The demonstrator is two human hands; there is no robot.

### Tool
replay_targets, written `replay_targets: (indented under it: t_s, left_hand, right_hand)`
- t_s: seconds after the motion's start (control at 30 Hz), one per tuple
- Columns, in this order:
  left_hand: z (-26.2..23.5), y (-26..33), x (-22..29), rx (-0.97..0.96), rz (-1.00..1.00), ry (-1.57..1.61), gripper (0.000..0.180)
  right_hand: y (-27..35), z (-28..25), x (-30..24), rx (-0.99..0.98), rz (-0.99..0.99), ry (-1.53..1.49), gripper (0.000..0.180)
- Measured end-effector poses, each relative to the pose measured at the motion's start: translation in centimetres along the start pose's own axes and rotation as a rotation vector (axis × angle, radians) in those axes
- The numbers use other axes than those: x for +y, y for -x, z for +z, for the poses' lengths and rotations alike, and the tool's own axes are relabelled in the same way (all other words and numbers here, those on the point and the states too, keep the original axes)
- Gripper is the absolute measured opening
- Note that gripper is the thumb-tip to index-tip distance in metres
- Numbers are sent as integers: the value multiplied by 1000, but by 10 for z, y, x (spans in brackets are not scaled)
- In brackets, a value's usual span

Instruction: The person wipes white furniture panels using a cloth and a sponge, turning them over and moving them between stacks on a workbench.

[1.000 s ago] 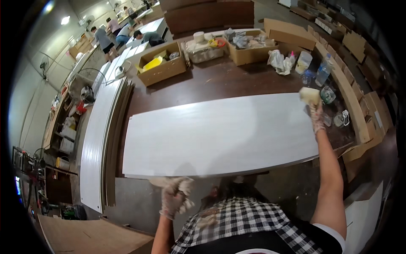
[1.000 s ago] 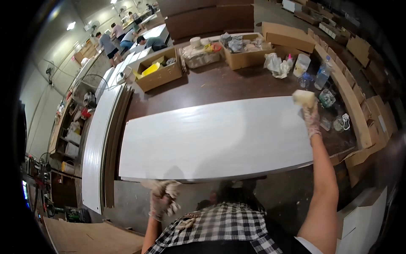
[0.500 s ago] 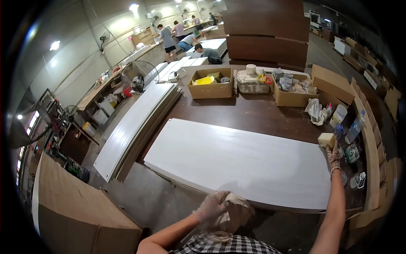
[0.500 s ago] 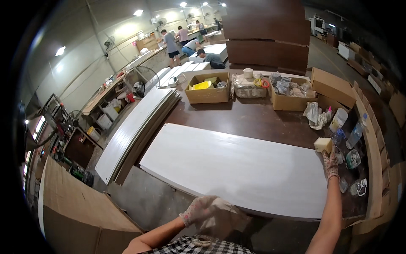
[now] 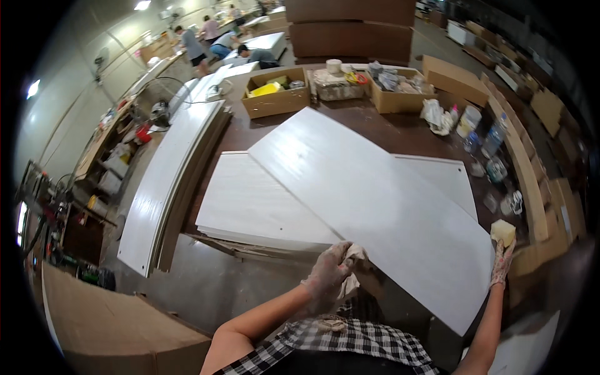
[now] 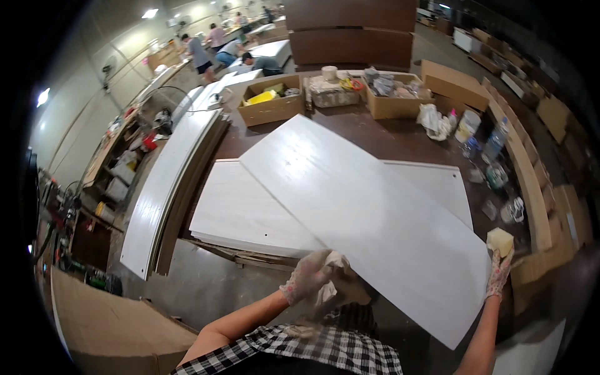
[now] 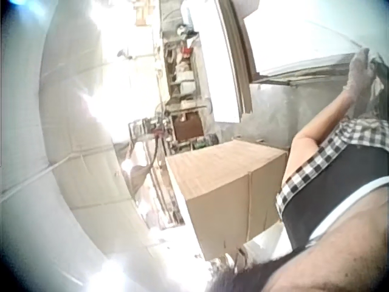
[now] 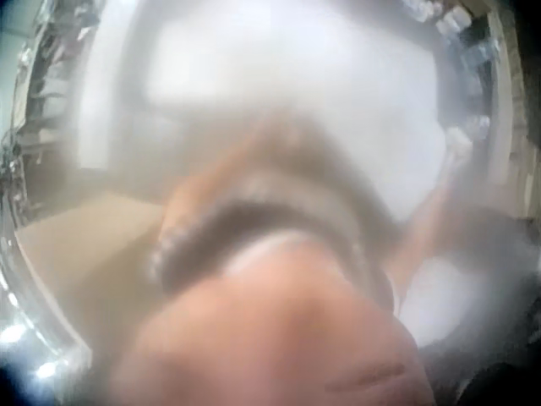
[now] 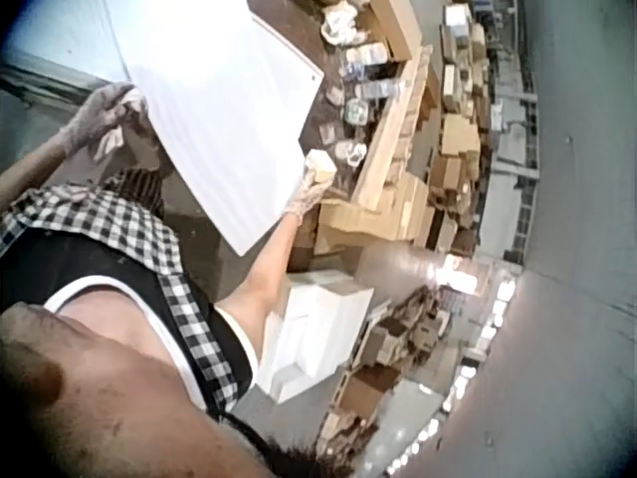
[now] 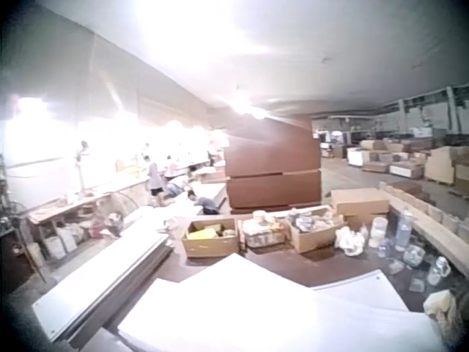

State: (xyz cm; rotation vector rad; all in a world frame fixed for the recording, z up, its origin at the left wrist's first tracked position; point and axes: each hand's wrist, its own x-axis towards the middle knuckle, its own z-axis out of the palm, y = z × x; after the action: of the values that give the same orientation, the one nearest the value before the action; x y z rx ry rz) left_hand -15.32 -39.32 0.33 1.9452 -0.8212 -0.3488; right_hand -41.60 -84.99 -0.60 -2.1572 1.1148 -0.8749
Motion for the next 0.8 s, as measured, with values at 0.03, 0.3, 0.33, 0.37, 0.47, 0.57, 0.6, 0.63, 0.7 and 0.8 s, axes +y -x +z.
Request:
replay_targets:
  t_s: [0.03, 0.3, 0.33, 0.37, 0.47, 0.57, 0.6, 0.63, 0.7, 0.8]
  left_hand:
    - [-1, 0, -7, 2, 63, -49, 49]
    - [-25, 28, -30, -101, 212, 23, 46]
    - [-26, 34, -30, -92, 244, -23, 45]
    - [-22, 36, -28, -64, 336, -127, 38]
    - [-41, 28, 2, -219, 239, -317, 25]
    - [-55, 0, -8, -233, 192, -424, 24]
    - [-62, -8, -13, -219, 279, -488, 26]
    - [-68, -13, -15, -179, 289, -505, 28]
    - [-76, -25, -34, -154, 378, -641, 24]
    - [-103, -51, -84, -1, 416, -651, 16]
  right_hand:
    - [29, -9, 1, 76, 35, 41, 61]
    - [246, -35, -51, 374, 206, 109, 58]
    - [265, -29, -62, 404, 267, 118, 58]
    - [281, -19, -63, 545, 94, 202, 59]
    - [319, 0, -107, 563, 287, 50, 60]
    - [348, 20, -169, 455, 255, 89, 57]
    - [357, 22, -187, 425, 212, 98, 56]
    - [366, 26, -199, 359, 258, 34, 55]
    - [379, 36, -215, 280, 154, -40, 54]
    - [395, 65, -241, 207, -189, -35, 48]
